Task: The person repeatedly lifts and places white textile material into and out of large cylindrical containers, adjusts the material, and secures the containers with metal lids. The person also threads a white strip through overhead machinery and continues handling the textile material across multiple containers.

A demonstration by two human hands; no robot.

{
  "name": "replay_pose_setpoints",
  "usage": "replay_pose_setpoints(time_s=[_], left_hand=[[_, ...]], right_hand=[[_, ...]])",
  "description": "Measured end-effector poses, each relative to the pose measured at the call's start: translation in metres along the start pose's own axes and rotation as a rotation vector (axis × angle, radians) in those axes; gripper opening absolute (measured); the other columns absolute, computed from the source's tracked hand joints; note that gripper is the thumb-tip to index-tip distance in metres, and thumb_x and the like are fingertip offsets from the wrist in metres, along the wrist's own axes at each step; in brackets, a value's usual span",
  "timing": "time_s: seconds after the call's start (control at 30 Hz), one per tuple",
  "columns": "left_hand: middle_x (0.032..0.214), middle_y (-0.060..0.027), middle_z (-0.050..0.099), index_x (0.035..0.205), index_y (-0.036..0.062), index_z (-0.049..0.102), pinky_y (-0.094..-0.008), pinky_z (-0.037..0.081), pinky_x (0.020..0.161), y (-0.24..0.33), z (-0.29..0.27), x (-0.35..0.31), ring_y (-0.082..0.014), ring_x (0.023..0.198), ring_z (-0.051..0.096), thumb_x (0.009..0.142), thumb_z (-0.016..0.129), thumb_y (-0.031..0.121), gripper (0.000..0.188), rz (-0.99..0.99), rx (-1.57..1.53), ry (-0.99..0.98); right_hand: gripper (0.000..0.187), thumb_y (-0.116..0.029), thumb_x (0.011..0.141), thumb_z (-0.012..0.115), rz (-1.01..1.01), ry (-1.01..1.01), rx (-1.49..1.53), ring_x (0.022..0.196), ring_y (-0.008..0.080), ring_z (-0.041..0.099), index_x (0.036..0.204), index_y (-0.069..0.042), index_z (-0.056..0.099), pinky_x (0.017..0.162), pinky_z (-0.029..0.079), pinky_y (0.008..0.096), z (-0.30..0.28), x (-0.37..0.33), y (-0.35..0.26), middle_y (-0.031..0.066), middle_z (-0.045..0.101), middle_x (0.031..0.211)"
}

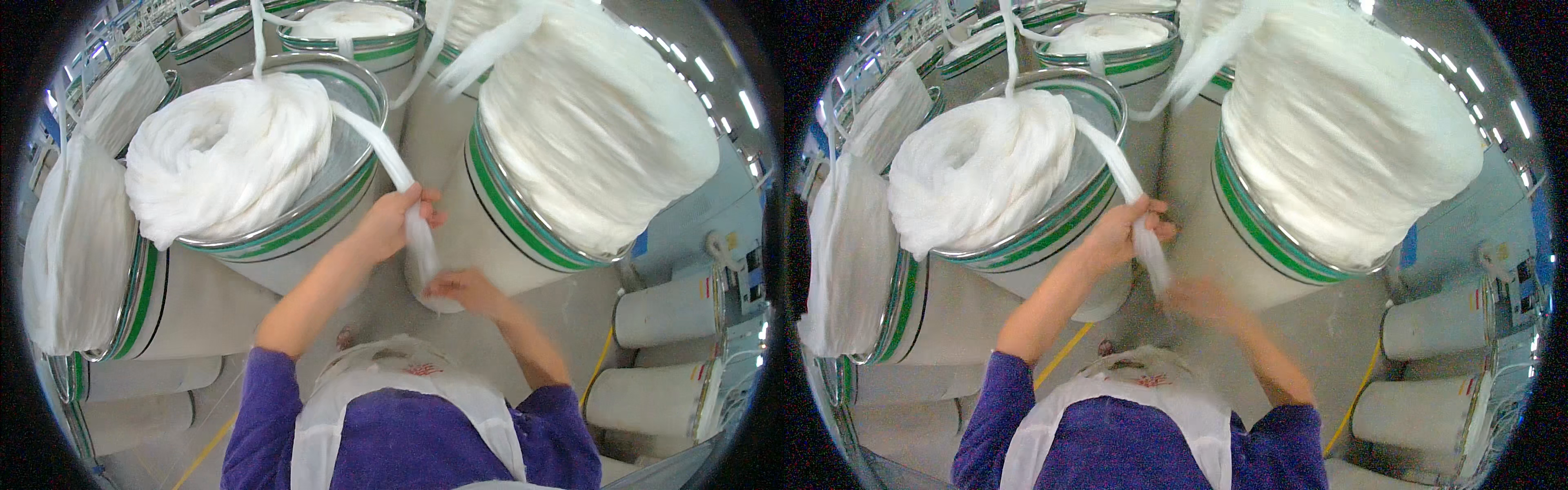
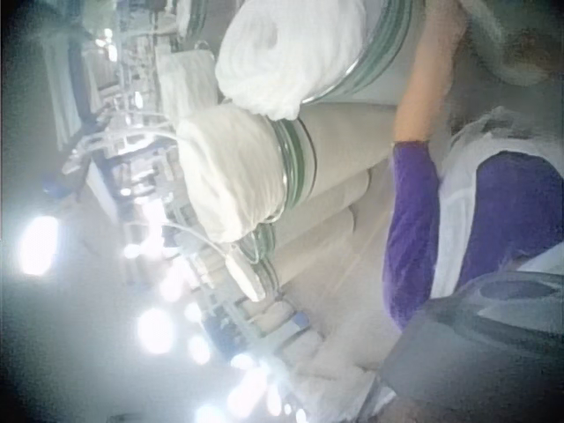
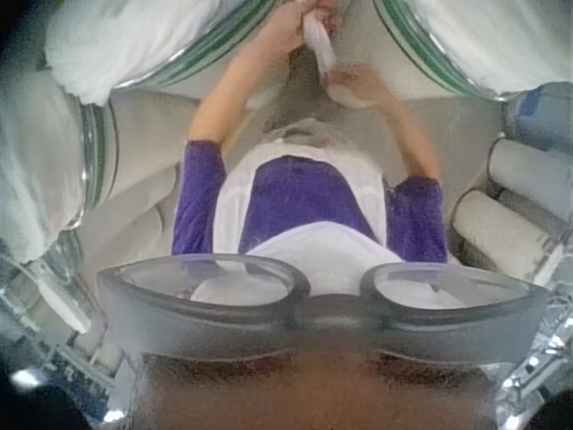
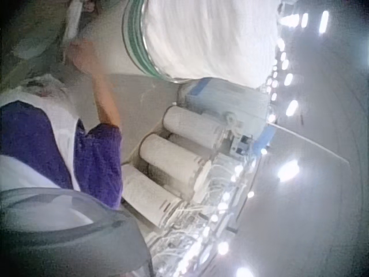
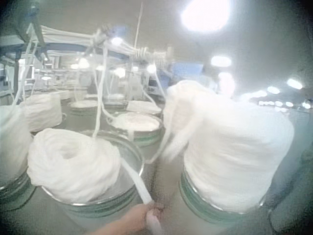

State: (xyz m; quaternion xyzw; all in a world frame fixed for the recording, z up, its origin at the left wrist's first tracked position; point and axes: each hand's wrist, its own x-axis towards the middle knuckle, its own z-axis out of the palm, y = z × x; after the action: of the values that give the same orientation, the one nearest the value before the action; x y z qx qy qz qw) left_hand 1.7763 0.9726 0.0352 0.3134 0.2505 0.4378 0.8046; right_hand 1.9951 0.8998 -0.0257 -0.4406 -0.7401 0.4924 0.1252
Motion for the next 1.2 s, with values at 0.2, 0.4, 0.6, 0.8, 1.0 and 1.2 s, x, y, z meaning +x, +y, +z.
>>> replay_pose_setpoints(time_s=[0.2, 0.4, 0.6, 0.8, 1.0, 1.2], left_hand=[[0.077, -0.0025, 0.052, 0.118, -0.0027, 0.046, -0.0415, 0.046, 0.088, 0.003, -0.017, -0.026, -0.0220, 0.083, 0.057, 0.100, 0.038, 0.031, 0.039, 0.045, -0.123, 0.037], [0.069, 0.0000, 0.047, 0.099, 0.0019, 0.055, -0.0364, 0.048, 0.081, 0.014, -0.031, -0.064, -0.0175, 0.069, 0.051, 0.098, 0.044, 0.034, 0.034, 0.018, 0.148, 0.063], [0.065, -0.0012, 0.047, 0.094, 0.0033, 0.054, -0.0351, 0.047, 0.077, 0.012, -0.025, -0.078, -0.0185, 0.067, 0.053, 0.099, 0.041, 0.033, 0.032, 0.019, 0.061, 0.103], [0.088, -0.0094, 0.061, 0.108, -0.0001, 0.052, -0.0349, 0.048, 0.078, 0.030, -0.024, -0.097, -0.0215, 0.083, 0.059, 0.099, 0.041, 0.033, 0.036, 0.060, 0.044, 0.052], [0.107, -0.0150, 0.060, 0.122, 0.0039, 0.047, -0.0420, 0.049, 0.087, 0.061, -0.009, -0.101, -0.0274, 0.098, 0.059, 0.099, 0.040, 0.028, 0.034, 0.302, -0.217, 0.140], [0.121, -0.0153, 0.054, 0.137, 0.0084, 0.033, -0.0411, 0.048, 0.093, 0.057, 0.003, -0.081, -0.0272, 0.109, 0.055, 0.094, 0.052, 0.015, 0.048, 0.415, -0.127, 0.148]], right_hand=[[0.044, -0.038, 0.095, 0.045, 0.011, -0.283, 0.009, 0.105, 0.0217, 0.055, 0.124, -0.007, 0.054, 0.091, 0.043, 0.0361, 0.111, -0.039, 0.087, 0.0103, 0.058, 0.120], [0.045, -0.036, 0.095, 0.044, -0.125, -0.417, -0.850, 0.126, 0.0283, 0.043, 0.130, -0.008, 0.049, 0.107, 0.032, 0.0389, 0.036, 0.002, 0.028, 0.0117, 0.048, 0.134], [0.050, -0.008, 0.082, 0.050, -0.564, 0.856, -1.892, 0.128, 0.0300, 0.040, 0.131, -0.011, 0.044, 0.107, 0.032, 0.0465, -0.189, 0.068, -0.172, 0.0142, 0.045, 0.135], [0.011, -0.014, 0.082, 0.051, -0.160, 0.344, -1.764, 0.088, 0.0280, 0.062, 0.087, -0.013, 0.061, 0.075, 0.051, 0.0441, -0.198, 0.084, -0.187, 0.0072, 0.063, 0.077], [0.039, -0.009, 0.080, 0.055, -0.759, -0.414, -1.331, 0.066, 0.0279, 0.064, 0.117, -0.016, 0.053, 0.054, 0.053, 0.0392, -0.008, 0.039, -0.119, 0.0062, 0.063, 0.096], [0.057, -0.011, 0.079, 0.058, -1.165, 0.360, -0.558, 0.069, 0.0250, 0.065, 0.134, -0.011, 0.043, 0.050, 0.048, 0.0351, 0.006, 0.032, -0.174, 0.0122, 0.064, 0.102]])
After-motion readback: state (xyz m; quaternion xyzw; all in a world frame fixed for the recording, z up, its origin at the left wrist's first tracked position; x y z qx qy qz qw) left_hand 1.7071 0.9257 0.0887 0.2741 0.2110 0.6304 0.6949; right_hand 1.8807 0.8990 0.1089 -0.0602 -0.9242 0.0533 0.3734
